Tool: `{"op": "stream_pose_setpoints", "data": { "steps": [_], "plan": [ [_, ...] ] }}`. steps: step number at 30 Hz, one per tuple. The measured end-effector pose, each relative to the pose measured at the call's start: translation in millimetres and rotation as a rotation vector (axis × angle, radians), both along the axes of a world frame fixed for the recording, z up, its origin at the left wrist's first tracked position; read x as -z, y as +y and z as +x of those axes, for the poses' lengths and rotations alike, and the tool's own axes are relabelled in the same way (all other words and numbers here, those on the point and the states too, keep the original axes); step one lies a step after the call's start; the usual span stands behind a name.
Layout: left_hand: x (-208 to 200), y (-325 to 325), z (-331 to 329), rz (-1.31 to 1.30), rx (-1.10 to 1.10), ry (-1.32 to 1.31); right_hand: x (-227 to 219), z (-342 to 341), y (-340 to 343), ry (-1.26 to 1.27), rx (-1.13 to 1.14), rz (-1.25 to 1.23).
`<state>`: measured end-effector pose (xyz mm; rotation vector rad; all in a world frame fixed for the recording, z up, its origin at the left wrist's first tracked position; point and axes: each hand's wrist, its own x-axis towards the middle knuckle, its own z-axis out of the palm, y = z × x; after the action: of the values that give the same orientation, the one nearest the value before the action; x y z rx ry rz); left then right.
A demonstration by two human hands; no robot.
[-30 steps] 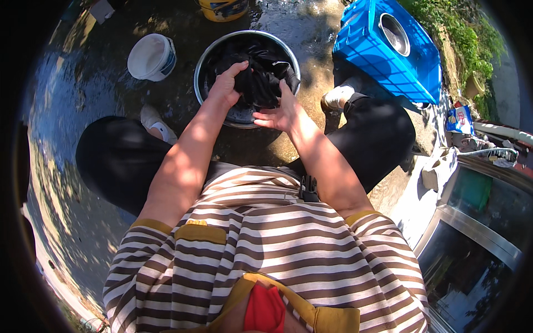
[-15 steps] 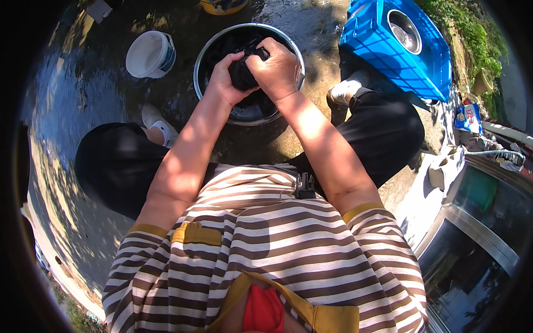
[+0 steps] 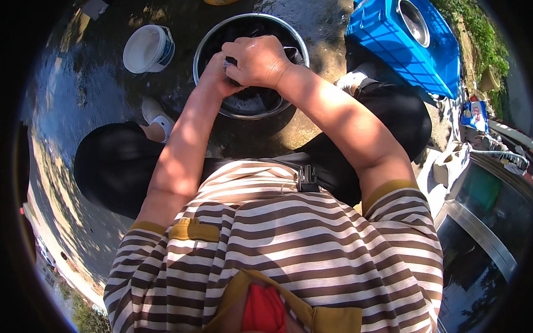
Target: The person washes a dark garment by hand in a metal basin outdoors, scrubbing and rinsing it repeatedly. They then pour water from a bucket into the basin and continue rinsing the cloth.
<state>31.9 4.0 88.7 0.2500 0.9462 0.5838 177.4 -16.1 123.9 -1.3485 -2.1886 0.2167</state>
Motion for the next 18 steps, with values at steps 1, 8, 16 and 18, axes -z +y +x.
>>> {"op": "stream_pose_setpoints", "data": {
  "steps": [1, 8, 16, 18],
  "plan": [
    [26, 14, -14, -0.042, 0.009, -0.156, 6, -1, 6, 0.079, 0.035, 0.008],
    [24, 53, -42, -0.047, -0.195, -0.030, 64, 57, -10, 0.211, 0.370, -0.970],
    [8, 51, -58, -0.135, -0.415, -0.083, 123, 62, -82, -0.939, -0.107, -0.720],
    [18, 51, -67, -0.152, -0.503, -0.154, 129, 73, -77, -0.819, -0.115, -0.723]
  ]
}}
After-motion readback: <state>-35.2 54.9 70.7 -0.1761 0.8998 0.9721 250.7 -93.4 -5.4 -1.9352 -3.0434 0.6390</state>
